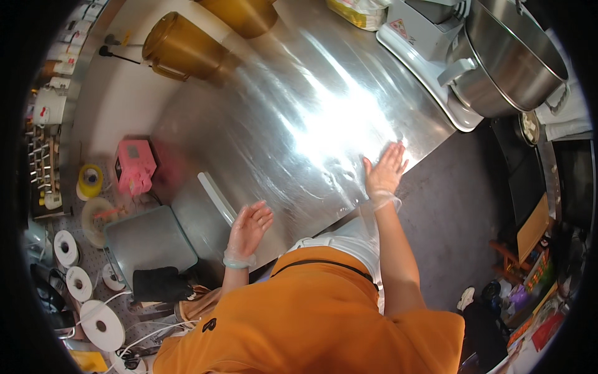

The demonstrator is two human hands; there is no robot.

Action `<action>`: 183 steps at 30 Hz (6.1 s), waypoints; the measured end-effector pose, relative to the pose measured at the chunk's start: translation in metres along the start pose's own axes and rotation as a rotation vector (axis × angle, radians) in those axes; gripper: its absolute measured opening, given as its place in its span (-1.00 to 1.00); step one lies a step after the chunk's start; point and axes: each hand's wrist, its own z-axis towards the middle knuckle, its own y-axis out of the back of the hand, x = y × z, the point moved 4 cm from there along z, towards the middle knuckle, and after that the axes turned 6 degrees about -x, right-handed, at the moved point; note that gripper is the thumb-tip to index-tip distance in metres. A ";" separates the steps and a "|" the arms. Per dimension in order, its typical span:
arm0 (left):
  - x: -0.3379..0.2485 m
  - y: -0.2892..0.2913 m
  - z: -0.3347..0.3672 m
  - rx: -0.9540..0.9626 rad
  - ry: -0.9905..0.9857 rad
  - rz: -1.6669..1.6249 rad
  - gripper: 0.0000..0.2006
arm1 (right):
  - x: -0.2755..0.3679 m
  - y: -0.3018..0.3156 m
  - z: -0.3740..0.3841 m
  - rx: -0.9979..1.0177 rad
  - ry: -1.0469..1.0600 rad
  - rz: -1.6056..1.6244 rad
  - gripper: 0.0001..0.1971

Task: The person organizes orange sphere-shaped ingredients on a metal counter by hand and moves them onto a tray. The person wipes the metal counter by hand and then retrieves a purple cloth from a shelf, placing it over a tray of pastries.

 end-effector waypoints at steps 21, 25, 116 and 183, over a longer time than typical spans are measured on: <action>-0.038 0.043 0.015 -0.159 -0.061 -0.193 -0.58 | 0.319 -0.041 0.034 0.110 0.706 0.144 -0.16; -0.049 0.051 0.026 -0.201 -0.083 -0.183 -0.58 | 0.297 -0.043 0.044 0.072 0.563 0.040 -0.17; 0.213 -0.142 -0.097 -0.310 -0.307 -0.266 -0.56 | 0.001 -0.003 -0.061 0.217 1.280 0.202 -0.11; 0.242 -0.057 -0.148 -0.668 -0.490 -0.663 -0.54 | 0.032 -0.004 0.059 0.075 1.437 0.103 -0.14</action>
